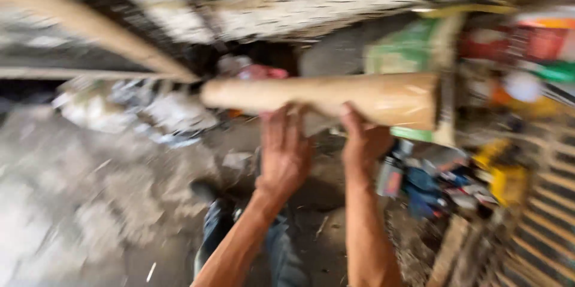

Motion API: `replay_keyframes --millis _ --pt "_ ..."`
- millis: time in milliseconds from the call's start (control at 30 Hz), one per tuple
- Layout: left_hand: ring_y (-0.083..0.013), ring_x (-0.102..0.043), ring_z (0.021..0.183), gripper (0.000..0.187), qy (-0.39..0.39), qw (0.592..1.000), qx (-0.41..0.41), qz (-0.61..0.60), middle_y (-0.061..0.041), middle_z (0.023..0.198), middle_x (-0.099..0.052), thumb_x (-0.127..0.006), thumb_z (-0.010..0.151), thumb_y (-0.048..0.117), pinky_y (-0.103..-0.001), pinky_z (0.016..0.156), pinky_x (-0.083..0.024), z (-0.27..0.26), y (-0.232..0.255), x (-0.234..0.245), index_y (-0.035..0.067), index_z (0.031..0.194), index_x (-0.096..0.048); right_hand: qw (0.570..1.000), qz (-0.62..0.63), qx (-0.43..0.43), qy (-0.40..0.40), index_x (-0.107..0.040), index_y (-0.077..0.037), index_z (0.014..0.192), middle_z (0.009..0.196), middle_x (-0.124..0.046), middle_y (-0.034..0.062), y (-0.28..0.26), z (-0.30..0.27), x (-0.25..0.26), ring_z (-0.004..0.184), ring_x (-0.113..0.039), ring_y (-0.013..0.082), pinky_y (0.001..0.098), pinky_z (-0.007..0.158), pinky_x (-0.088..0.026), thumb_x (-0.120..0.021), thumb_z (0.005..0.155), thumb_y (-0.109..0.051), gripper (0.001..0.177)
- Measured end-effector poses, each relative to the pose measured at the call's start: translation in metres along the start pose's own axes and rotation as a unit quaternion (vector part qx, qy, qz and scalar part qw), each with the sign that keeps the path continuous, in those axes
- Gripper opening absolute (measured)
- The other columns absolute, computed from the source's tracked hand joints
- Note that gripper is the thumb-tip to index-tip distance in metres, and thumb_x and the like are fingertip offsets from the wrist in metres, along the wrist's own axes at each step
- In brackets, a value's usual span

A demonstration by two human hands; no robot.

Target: Organizing and inspecting various motorcycle parts and fluid containers in a workshop area.

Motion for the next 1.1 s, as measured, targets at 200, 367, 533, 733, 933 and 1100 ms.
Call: replay_keyframes --millis 200,367,533,733,933,1100 --pt "-0.0495 -0.027 0.15 0.089 -0.065 0.99 0.101 -0.076 -0.033 0.16 -0.03 -0.075 0.085 0.015 -0.064 0.122 -0.021 0.01 -0.022 -0.051 0.006 0.159 -0.027 0.973 0.232 0.005 -0.001 -0.057 0.01 0.133 0.127 -0.067 0.0156 0.021 0.031 -0.056 0.115 -0.066 0.0254 0.0397 0.105 -0.053 -0.083 0.091 -0.014 0.055" --pt "-0.0484 -0.025 0.152 0.093 -0.087 0.988 0.118 -0.057 -0.034 0.161 -0.026 -0.075 0.085 0.016 -0.064 0.124 -0.018 0.016 -0.044 -0.074 0.006 0.16 -0.022 0.945 0.307 -0.111 -0.007 -0.057 0.009 0.128 0.118 -0.069 0.0161 0.057 0.038 -0.11 0.103 -0.071 0.0242 0.0401 0.085 -0.061 -0.083 0.086 -0.017 0.056" --pt "-0.0527 -0.022 0.152 0.09 -0.111 0.98 0.153 -0.067 -0.036 0.163 -0.022 -0.069 0.089 0.015 -0.065 0.124 -0.015 0.013 -0.064 -0.094 0.004 0.162 -0.016 0.957 0.282 -0.059 -0.046 -0.056 0.008 0.13 0.121 -0.07 0.0215 0.08 0.039 -0.153 0.109 -0.075 0.0296 0.0408 0.099 -0.06 -0.088 0.086 -0.022 0.063" --pt "-0.0527 -0.01 0.153 0.097 -0.182 0.954 0.222 -0.09 -0.031 0.166 -0.013 -0.073 0.087 0.021 -0.062 0.122 -0.013 0.006 -0.065 -0.097 0.007 0.161 -0.012 0.98 0.172 -0.102 -0.016 -0.04 0.004 0.145 0.128 -0.062 0.0216 0.093 0.069 -0.168 0.109 -0.069 0.0266 0.0396 0.093 -0.058 -0.09 0.083 -0.03 0.087" --pt "-0.0469 -0.016 0.152 0.1 -0.22 0.938 0.25 -0.093 -0.032 0.165 -0.015 -0.075 0.087 0.02 -0.059 0.123 -0.017 -0.006 -0.069 -0.105 0.007 0.162 -0.01 0.971 0.191 -0.134 -0.058 -0.035 -0.003 0.15 0.133 -0.058 0.0199 0.089 0.092 -0.153 0.114 -0.064 0.0233 0.0416 0.069 -0.066 -0.085 0.082 -0.04 0.092" --pt "-0.0443 -0.019 0.154 0.099 -0.208 0.945 0.243 -0.068 -0.031 0.165 -0.016 -0.074 0.088 0.019 -0.059 0.123 -0.02 -0.019 -0.083 -0.118 0.003 0.162 -0.01 0.972 0.168 -0.129 -0.104 -0.027 -0.006 0.157 0.139 -0.057 0.0197 0.106 0.091 -0.145 0.116 -0.069 0.0267 0.0372 0.073 -0.067 -0.084 0.083 -0.049 0.103"
Point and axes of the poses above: each hand's wrist, its own z-axis towards the middle knuckle, its own x-axis out of the back of the hand, y = z × x, the point moved 2 cm from there along z, towards the middle knuckle
